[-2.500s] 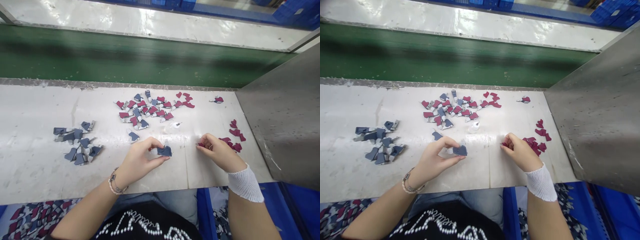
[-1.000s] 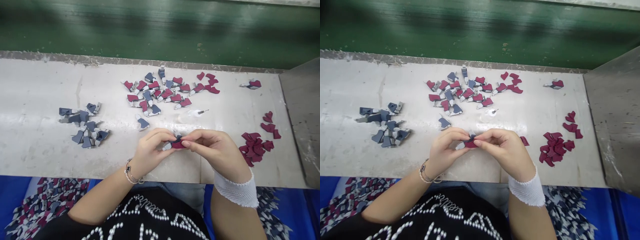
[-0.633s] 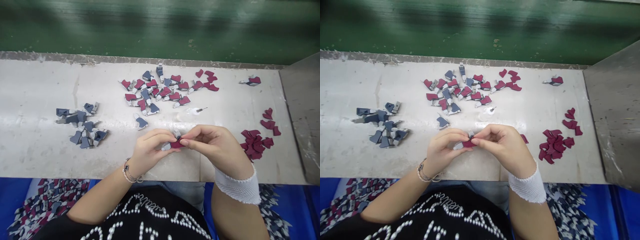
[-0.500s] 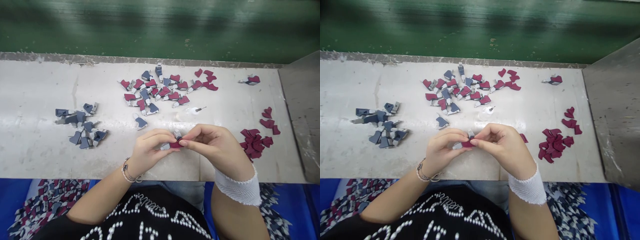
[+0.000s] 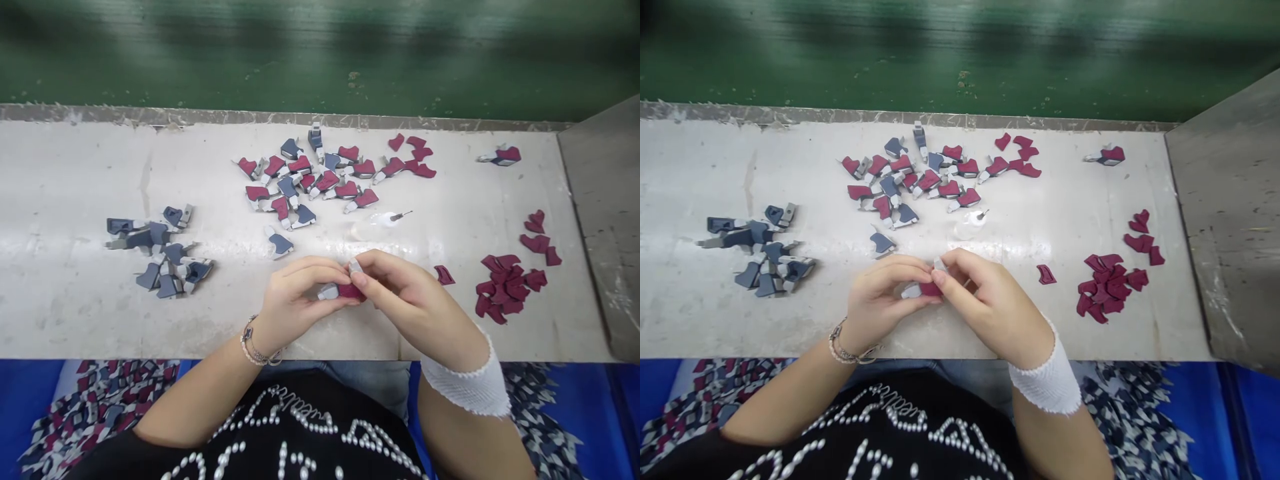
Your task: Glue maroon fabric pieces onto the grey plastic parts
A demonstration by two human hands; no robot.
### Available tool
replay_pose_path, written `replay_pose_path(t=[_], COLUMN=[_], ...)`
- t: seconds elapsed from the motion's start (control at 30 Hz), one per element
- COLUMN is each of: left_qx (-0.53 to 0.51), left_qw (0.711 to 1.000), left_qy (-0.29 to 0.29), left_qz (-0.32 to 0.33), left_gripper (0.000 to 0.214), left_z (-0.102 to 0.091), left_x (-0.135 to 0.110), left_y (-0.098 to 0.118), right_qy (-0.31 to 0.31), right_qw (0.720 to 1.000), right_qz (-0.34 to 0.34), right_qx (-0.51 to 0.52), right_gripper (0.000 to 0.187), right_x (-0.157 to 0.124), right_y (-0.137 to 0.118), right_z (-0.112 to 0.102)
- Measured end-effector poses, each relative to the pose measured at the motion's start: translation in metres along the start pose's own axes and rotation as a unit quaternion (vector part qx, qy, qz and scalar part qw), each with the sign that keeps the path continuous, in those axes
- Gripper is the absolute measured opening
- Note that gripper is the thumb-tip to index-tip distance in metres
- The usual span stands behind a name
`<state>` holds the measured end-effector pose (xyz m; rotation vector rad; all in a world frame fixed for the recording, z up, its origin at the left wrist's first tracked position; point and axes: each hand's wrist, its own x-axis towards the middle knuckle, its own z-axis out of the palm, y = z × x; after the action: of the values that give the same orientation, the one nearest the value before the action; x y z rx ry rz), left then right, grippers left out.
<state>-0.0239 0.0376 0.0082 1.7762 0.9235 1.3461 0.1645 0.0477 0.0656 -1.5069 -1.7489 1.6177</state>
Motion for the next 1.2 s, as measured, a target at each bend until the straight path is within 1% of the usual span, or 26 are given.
replay_pose_path(t=[0.2,0.3,0.4,0.47,0.57,0.73,0.83,0.9,0.97,1.03,1.07,1.13,1.2], left_qx=[0.001,-0.017,-0.054,-0.065,-0.051,-0.022,-0.023,-0.029,-0.03,-0.024,-0.021,-0.024,-0.051], left_qw=[1.0,0.999,0.996,0.996,0.997,0.998,0.998,0.999,0.999,1.0,1.0,1.0,0.995], left_qy=[0.008,0.026,0.049,0.054,0.053,0.06,0.058,0.044,0.024,0.012,0.009,0.008,0.005], left_qz=[-0.005,-0.032,-0.043,-0.033,-0.011,0.01,0.004,0.004,0.004,0.004,0.005,-0.012,-0.08], left_gripper=[0.027,0.028,0.028,0.028,0.028,0.027,0.024,0.022,0.019,0.017,0.016,0.015,0.019], left_z=[0.0,0.001,0.002,0.002,0.001,0.0,-0.001,-0.002,-0.003,-0.003,-0.003,-0.002,0.0], left_x=[-0.003,-0.006,-0.007,-0.007,-0.007,-0.008,-0.007,-0.005,-0.002,0.0,0.0,-0.002,-0.006], left_y=[0.0,-0.001,-0.002,-0.002,-0.001,-0.002,-0.001,0.0,0.002,0.003,0.003,0.002,0.0], right_qy=[0.013,0.02,0.029,0.046,0.067,0.051,0.034,0.014,-0.003,-0.001,0.01,0.043,0.066], right_qw=[1.0,0.999,0.996,0.992,0.982,0.977,0.978,0.984,0.99,0.991,0.99,0.981,0.969], right_qz=[-0.018,-0.028,-0.067,-0.1,-0.141,-0.169,-0.169,-0.143,-0.111,-0.105,-0.114,-0.144,-0.171], right_qx=[-0.013,-0.02,-0.044,-0.068,-0.108,-0.122,-0.115,-0.103,-0.087,-0.081,-0.087,-0.119,-0.165], right_gripper=[0.029,0.029,0.024,0.026,0.034,0.029,0.023,0.017,0.016,0.018,0.017,0.015,0.014], right_x=[0.002,0.002,-0.002,-0.005,-0.009,-0.007,-0.003,-0.002,-0.002,-0.002,-0.002,-0.002,-0.002], right_y=[-0.002,-0.001,0.0,0.002,0.003,-0.001,-0.004,-0.004,-0.004,-0.003,-0.003,-0.002,-0.001], right_z=[0.0,0.002,0.004,0.005,0.006,0.003,-0.002,-0.005,-0.006,-0.004,-0.002,0.002,0.005])
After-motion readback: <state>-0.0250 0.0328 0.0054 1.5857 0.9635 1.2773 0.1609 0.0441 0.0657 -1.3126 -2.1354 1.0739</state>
